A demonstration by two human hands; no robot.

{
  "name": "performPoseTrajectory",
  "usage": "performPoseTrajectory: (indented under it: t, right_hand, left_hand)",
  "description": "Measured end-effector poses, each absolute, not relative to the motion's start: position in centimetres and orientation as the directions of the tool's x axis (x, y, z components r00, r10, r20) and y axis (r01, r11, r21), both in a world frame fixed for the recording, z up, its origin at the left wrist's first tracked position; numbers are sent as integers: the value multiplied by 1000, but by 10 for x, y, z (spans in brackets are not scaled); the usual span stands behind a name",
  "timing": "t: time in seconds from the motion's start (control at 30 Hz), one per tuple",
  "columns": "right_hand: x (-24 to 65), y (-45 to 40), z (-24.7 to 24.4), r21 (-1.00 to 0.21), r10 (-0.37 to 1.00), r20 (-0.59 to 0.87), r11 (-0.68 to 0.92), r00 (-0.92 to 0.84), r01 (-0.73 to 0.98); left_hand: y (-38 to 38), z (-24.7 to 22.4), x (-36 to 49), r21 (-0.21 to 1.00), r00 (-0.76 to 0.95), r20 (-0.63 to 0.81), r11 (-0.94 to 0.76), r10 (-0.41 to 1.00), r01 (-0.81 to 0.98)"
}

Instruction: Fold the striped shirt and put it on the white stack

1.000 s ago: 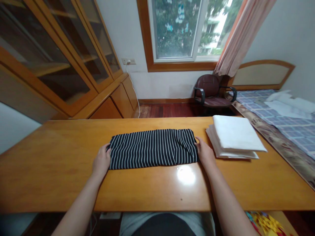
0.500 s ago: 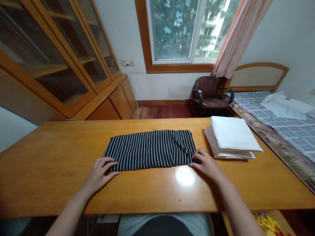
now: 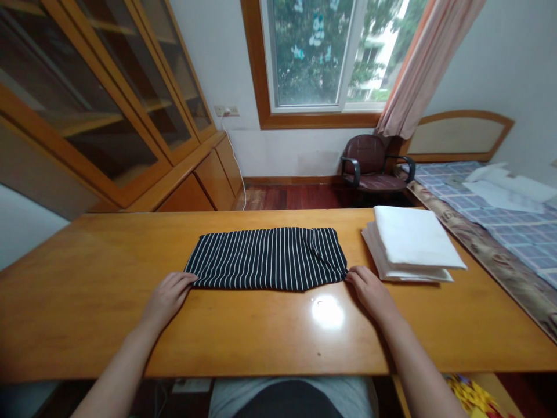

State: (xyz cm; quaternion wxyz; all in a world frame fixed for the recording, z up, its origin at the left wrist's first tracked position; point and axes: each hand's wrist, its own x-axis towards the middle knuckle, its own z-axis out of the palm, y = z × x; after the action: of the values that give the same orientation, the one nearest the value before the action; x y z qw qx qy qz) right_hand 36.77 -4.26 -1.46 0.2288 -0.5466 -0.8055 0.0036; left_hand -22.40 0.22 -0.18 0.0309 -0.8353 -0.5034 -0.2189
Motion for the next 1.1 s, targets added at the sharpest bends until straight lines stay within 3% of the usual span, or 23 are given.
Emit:
performPoseTrajectory:
  t: [0.23,0.47,0.67,0.8,0.93,1.1]
  right_hand:
    - [367,-44,-13,-333,939,259,307,-227,891]
    - [360,-46,4,-375,910,286,393,-299,839]
    - [348,-9,0,-519,946,313,97,84,849]
    - [334,25,-15,-562,940,274,-14,202,827]
    - [324,42,-17,-552,924,276,-72,264,831]
    - [332,43,-10,-440,934,259,-112,245,891]
  left_hand:
    - [5,-2,-225,192,340,360,-426,869,884]
    - [2,15,-228,216,401,254,-455,880,864]
    - [26,34,-209,258,316,273,-385,909,886]
    - [51,31,-157,246,242,294,-318,925,916]
    - [69,15,-116,189,203,191,-239,960,952]
    - [79,-5,-116,144,166,105,-180,981,973]
